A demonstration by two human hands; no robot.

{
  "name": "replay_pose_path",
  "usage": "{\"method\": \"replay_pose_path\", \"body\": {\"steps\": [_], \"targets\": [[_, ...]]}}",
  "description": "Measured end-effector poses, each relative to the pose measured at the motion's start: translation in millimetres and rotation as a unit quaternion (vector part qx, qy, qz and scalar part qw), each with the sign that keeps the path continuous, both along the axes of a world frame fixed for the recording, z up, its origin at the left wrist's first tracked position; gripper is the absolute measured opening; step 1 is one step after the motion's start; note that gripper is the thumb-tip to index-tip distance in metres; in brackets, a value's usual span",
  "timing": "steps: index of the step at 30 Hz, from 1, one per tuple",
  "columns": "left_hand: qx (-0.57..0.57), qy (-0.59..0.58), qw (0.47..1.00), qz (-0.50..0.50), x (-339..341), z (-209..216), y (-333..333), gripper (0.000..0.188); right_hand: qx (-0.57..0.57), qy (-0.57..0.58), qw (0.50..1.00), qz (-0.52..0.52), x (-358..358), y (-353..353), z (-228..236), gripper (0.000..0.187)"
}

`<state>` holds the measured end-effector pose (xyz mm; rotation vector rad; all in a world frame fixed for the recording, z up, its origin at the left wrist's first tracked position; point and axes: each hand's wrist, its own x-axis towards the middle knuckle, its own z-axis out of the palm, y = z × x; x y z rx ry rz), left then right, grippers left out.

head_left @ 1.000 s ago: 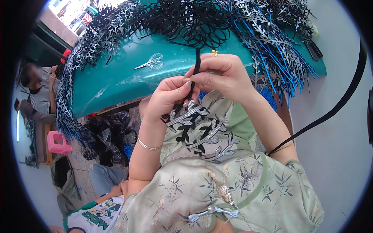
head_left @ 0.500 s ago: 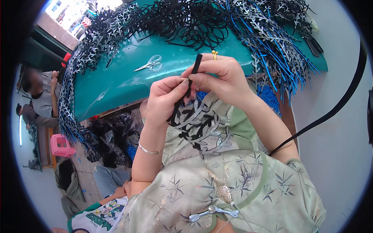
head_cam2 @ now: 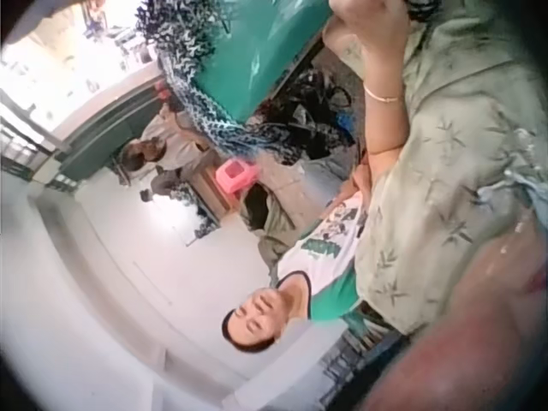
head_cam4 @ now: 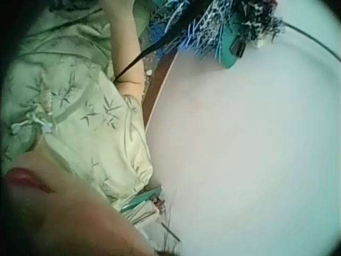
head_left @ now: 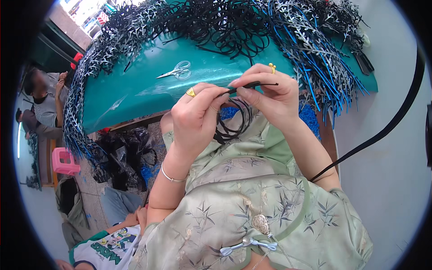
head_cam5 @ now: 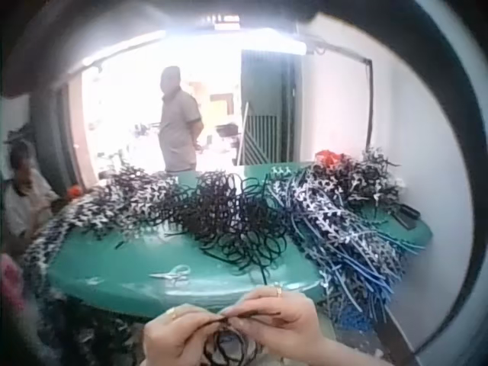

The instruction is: The worker is braiding and assembling black decorative straps for footwear at a factory workstation.

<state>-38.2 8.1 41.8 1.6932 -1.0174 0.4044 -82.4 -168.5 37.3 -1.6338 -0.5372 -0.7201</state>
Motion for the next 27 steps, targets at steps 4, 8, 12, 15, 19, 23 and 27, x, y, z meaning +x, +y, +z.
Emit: {"method": "replay_pose_path", "body": {"steps": [4,8,12,15,19,23,27], "targets": [[0.023,0.032,0.999,-0.027,-0.7,-2.3,2.0,0.013,0.032,0.053,0.998,-0.005,-6.1,1.0,2.2,0.012],[0.027,0.024,0.999,-0.032,-1.2,-4.2,-4.5,0.019,0.025,0.043,0.998,-0.050,-8.4,-3.9,-1.9,0.007],[0.058,0.008,0.998,-0.018,-2.0,-2.2,1.0,0.019,0.029,0.048,0.997,-0.051,-6.0,-2.3,-2.5,0.006],[0.084,0.035,0.996,-0.002,-2.0,-6.6,3.4,0.016,0.050,0.083,0.991,-0.088,-10.9,-7.7,-1.7,0.008],[0.091,0.063,0.993,-0.029,-0.3,-15.0,-4.0,0.015,-0.003,0.114,0.985,-0.133,-13.1,-18.4,-7.9,0.009],[0.178,-0.020,0.983,-0.028,6.2,-16.6,-3.0,0.015,-0.175,0.056,0.973,-0.136,-12.5,-33.5,-3.1,0.014],[0.204,-0.033,0.976,-0.065,5.5,-16.3,-19.0,0.015,-0.468,0.044,0.874,-0.124,-23.5,-38.7,-1.4,0.015]]}}
